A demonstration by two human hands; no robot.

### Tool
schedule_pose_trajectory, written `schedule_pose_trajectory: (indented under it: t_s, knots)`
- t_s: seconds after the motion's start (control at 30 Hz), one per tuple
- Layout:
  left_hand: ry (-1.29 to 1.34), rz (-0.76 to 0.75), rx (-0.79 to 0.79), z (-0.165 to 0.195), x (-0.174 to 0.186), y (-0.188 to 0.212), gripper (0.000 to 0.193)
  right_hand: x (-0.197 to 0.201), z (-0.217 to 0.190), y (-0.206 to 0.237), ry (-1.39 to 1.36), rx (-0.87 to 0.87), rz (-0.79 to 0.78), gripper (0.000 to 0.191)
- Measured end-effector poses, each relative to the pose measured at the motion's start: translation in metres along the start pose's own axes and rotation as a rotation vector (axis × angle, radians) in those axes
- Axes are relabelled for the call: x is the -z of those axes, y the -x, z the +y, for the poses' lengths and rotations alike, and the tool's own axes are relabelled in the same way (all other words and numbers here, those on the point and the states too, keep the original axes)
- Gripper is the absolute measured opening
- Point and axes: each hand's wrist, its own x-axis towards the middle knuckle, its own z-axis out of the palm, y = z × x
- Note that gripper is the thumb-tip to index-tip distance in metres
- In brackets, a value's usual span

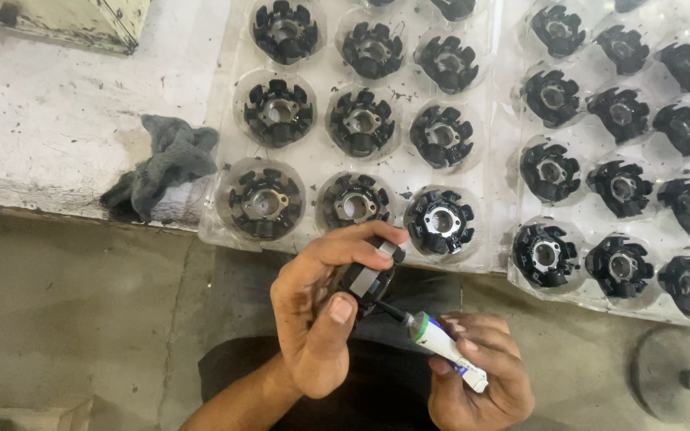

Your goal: The person sits at a workbench and applies adhesive from a tube onto the rubber pads of motor rotor parts, one at a time, then places each treated part back into a plastic tray. At one point the person wipes a part with a cloth before resuming applying adhesive.

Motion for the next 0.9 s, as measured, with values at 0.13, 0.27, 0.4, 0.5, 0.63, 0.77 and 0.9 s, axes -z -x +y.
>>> schedule_pose_trajectory:
  t_s: [0.13, 0.27, 0.4, 0.5, 0.63, 0.77, 0.9]
  knots:
    - [-0.096, -0.052, -0.016, 0.0, 0.003, -0.001, 0.038, 0.008, -0.007, -0.009, 0.104, 0.011, -0.106, 0.035]
    - [-0.101, -0.057, 0.002, -0.003, 0.001, -0.001, 0.036, 0.015, -0.01, -0.015, 0.148, 0.004, -0.191, 0.043]
    - [-0.035, -0.037, 0.049, -0.006, -0.003, 0.001, 0.035, 0.017, -0.009, -0.017, 0.137, 0.038, -0.163, 0.046]
    - [-0.025, -0.029, 0.057, -0.007, -0.003, 0.002, 0.035, 0.02, -0.01, -0.019, 0.149, 0.057, -0.197, 0.046]
    - [0.016, -0.003, 0.068, -0.009, -0.005, 0.004, 0.036, 0.021, -0.012, -0.018, 0.157, 0.046, -0.187, 0.045]
    - [0.017, 0.002, 0.071, -0.01, -0.006, 0.005, 0.036, 0.021, -0.013, -0.017, 0.173, 0.043, -0.195, 0.044]
    - [0.008, -0.001, 0.059, -0.012, -0.005, 0.005, 0.035, 0.023, -0.013, -0.017, 0.174, 0.028, -0.199, 0.044]
